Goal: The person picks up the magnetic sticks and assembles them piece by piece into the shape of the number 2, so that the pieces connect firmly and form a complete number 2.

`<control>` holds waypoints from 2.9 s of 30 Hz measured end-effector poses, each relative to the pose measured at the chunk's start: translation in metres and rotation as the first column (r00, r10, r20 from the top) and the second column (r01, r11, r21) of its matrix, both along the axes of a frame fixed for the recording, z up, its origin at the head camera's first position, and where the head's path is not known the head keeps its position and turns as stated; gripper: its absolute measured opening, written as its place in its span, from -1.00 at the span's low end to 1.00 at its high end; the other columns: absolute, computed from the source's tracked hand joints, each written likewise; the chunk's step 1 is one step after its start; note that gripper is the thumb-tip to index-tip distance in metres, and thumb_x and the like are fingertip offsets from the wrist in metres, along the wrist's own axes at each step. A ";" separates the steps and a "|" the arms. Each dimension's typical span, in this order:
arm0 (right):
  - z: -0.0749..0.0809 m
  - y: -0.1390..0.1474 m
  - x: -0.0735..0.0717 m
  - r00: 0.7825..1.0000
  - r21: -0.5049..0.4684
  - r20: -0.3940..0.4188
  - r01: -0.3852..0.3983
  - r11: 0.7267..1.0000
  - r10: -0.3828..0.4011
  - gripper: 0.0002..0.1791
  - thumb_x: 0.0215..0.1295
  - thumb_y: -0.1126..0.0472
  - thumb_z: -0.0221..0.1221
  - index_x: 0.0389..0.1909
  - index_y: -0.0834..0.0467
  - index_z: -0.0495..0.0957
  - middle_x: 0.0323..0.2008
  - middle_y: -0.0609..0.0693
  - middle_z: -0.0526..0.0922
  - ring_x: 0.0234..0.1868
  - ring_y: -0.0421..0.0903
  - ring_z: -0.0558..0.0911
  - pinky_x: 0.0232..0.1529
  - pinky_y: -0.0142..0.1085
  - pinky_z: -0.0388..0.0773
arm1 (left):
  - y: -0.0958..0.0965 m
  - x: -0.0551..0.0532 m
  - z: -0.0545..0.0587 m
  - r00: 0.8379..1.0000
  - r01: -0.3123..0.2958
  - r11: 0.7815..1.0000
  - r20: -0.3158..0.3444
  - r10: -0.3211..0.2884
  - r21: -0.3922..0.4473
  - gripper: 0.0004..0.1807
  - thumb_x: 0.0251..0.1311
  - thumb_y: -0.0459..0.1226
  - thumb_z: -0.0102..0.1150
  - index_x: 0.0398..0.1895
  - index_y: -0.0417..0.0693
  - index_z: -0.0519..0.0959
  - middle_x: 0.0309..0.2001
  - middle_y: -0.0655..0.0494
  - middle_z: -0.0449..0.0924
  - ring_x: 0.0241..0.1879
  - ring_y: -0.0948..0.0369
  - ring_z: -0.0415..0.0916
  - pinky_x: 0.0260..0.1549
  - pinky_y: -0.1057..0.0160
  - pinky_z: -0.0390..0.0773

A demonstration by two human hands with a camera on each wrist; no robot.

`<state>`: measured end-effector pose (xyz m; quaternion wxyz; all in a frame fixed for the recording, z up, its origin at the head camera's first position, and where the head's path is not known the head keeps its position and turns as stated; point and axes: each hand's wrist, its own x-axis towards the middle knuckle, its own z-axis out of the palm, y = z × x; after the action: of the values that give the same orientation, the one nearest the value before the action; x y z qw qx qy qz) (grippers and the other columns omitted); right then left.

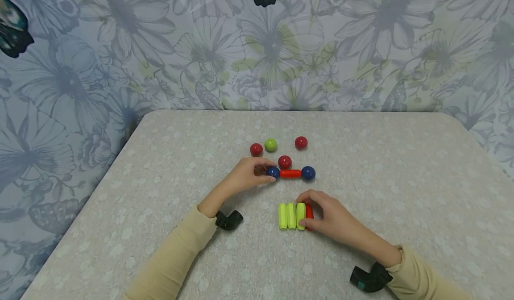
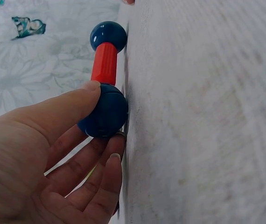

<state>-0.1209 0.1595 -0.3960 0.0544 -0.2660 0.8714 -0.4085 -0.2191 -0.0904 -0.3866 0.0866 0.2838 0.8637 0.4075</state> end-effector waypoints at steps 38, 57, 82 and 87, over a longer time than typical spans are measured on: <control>0.006 0.024 -0.038 0.648 -0.454 0.756 0.424 0.784 0.087 -0.44 0.42 0.25 0.02 0.21 0.57 0.09 -0.08 0.23 0.59 -0.07 -0.06 0.61 -0.05 -0.28 0.47 | -0.001 -0.001 0.001 1.000 -0.010 1.000 0.010 0.010 -0.014 -0.59 0.06 -0.27 0.36 0.01 -0.17 0.59 -0.25 0.11 0.58 -0.29 0.22 0.47 -0.30 0.32 0.49; 0.008 0.024 -0.039 0.657 -0.426 0.752 0.419 0.802 0.056 -0.47 0.40 0.23 0.04 0.19 0.51 0.13 -0.07 0.24 0.59 -0.06 -0.05 0.60 -0.05 -0.27 0.47 | 0.002 -0.003 0.001 1.000 -0.015 1.000 -0.004 0.015 -0.021 -0.60 0.05 -0.27 0.37 0.00 -0.15 0.60 -0.26 0.13 0.58 -0.31 0.24 0.48 -0.32 0.33 0.49; 0.004 0.024 -0.039 0.651 -0.459 0.752 0.404 0.792 0.104 -0.49 0.45 0.23 -0.03 0.20 0.51 0.10 -0.05 0.26 0.57 -0.04 -0.02 0.59 -0.03 -0.26 0.46 | 0.043 -0.019 0.014 0.977 -0.204 0.964 0.022 0.211 -0.172 -0.58 0.12 -0.18 0.31 0.04 -0.15 0.56 -0.11 0.03 0.58 -0.16 0.16 0.52 -0.20 0.27 0.53; 0.004 0.024 -0.040 0.646 -0.459 0.756 0.407 0.790 0.107 -0.51 0.45 0.23 -0.04 0.19 0.50 0.11 -0.05 0.25 0.57 -0.04 -0.02 0.59 -0.02 -0.25 0.46 | 0.041 -0.021 0.011 0.978 -0.209 0.972 0.001 0.210 -0.107 -0.60 0.10 -0.17 0.33 -0.01 -0.15 0.59 -0.18 0.07 0.59 -0.22 0.20 0.50 -0.24 0.31 0.51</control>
<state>-0.1609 0.1837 -0.3921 0.2860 0.0013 0.6157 -0.7342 -0.2400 -0.0491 -0.3759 0.0635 0.1837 0.9086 0.3697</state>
